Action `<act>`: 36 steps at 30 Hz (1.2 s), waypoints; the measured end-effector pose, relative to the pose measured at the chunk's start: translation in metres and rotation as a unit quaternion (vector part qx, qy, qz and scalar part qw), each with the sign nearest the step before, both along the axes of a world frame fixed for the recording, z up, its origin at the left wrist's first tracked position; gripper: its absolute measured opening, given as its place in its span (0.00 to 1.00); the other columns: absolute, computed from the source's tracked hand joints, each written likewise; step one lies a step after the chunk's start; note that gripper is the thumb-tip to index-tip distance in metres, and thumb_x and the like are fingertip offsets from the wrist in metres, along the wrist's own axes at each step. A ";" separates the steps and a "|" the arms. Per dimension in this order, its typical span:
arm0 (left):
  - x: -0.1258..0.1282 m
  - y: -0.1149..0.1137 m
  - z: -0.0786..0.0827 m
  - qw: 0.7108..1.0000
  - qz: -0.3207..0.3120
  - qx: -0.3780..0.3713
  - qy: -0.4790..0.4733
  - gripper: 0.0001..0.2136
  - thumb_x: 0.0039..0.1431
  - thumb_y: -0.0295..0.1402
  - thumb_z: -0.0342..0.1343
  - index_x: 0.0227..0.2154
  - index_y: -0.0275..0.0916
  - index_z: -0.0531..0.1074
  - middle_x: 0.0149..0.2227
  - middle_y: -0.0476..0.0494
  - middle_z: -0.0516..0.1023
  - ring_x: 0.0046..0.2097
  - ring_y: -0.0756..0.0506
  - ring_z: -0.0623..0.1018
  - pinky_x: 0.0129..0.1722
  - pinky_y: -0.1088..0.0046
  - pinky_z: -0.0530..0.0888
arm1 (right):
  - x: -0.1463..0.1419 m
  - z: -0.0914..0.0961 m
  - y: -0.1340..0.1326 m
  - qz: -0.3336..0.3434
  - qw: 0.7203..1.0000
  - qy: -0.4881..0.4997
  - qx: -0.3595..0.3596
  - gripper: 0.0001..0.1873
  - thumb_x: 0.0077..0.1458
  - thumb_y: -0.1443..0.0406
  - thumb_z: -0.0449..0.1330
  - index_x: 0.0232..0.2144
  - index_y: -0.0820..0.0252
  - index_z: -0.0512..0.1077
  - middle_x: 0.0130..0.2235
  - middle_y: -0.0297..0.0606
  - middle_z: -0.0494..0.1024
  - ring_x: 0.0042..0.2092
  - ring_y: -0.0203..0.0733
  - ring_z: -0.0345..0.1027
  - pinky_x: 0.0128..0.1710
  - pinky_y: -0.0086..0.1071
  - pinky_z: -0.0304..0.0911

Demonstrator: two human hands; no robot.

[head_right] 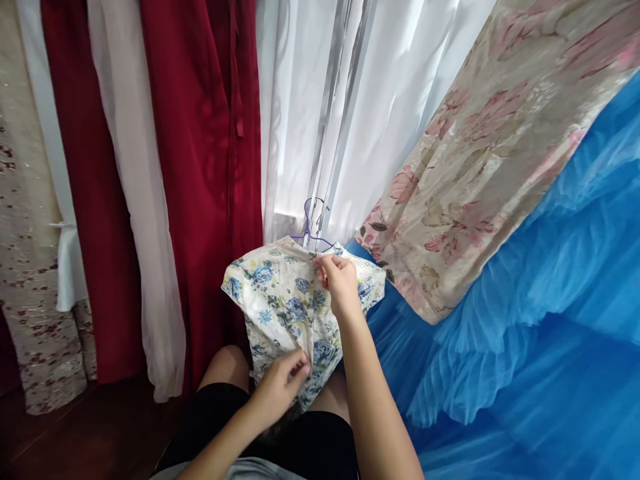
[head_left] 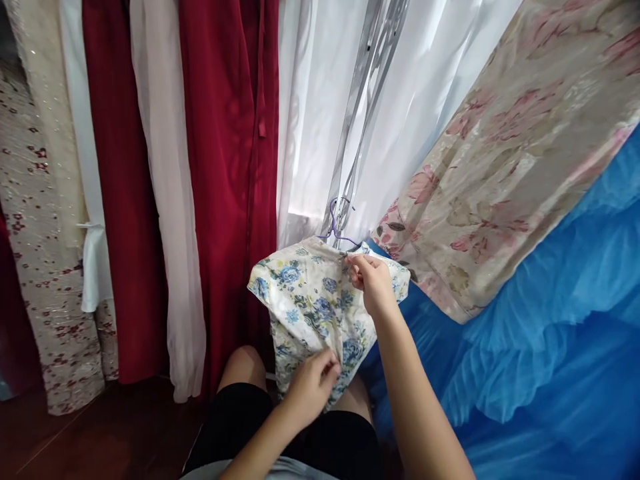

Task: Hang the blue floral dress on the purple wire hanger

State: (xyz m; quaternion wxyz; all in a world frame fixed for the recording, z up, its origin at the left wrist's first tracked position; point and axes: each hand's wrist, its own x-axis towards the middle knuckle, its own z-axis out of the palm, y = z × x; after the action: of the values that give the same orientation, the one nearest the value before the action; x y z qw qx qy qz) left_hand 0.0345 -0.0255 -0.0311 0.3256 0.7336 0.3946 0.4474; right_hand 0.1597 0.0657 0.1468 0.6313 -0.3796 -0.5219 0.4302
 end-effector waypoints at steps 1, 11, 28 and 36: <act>-0.006 0.007 0.013 1.000 0.011 0.016 -0.012 0.08 0.68 0.32 0.49 0.32 0.40 0.69 0.31 0.47 0.74 0.36 0.46 0.75 0.38 0.72 0.68 | 0.001 -0.004 -0.005 0.000 1.000 -0.001 -0.001 0.10 0.44 0.59 0.64 0.21 0.60 0.71 0.14 0.25 0.61 0.18 0.29 0.46 0.19 0.27 0.39; -0.028 0.090 0.172 0.944 0.079 0.320 0.030 0.11 0.71 0.32 0.49 0.36 0.39 0.75 0.36 0.46 0.77 0.39 0.46 0.76 0.42 0.70 0.70 | -0.005 -0.011 -0.018 0.008 0.998 -0.023 0.055 0.11 0.49 0.59 0.63 0.22 0.59 0.69 0.15 0.24 0.61 0.18 0.29 0.49 0.20 0.27 0.45; -0.045 0.085 0.176 0.929 0.111 0.352 -0.018 0.06 0.67 0.32 0.54 0.39 0.37 0.75 0.38 0.43 0.79 0.40 0.46 0.78 0.44 0.69 0.75 | -0.033 -0.038 -0.001 -0.067 0.994 -0.030 0.079 0.15 0.53 0.56 0.62 0.23 0.56 0.62 0.18 0.23 0.58 0.20 0.30 0.47 0.21 0.28 0.42; -0.114 0.143 0.174 0.890 0.266 0.215 -0.301 0.06 0.64 0.33 0.57 0.39 0.36 0.74 0.37 0.46 0.77 0.41 0.47 0.76 0.44 0.73 0.72 | -0.030 -0.077 -0.026 -0.092 0.987 -0.128 0.031 0.14 0.52 0.60 0.60 0.20 0.56 0.60 0.17 0.24 0.57 0.21 0.31 0.47 0.22 0.28 0.42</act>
State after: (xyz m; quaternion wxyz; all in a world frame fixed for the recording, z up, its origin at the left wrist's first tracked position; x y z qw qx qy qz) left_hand -0.0795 0.1176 0.1429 0.1313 0.4837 0.3522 0.7904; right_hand 0.1302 0.0399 0.0696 0.6073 -0.4581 -0.5747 0.3019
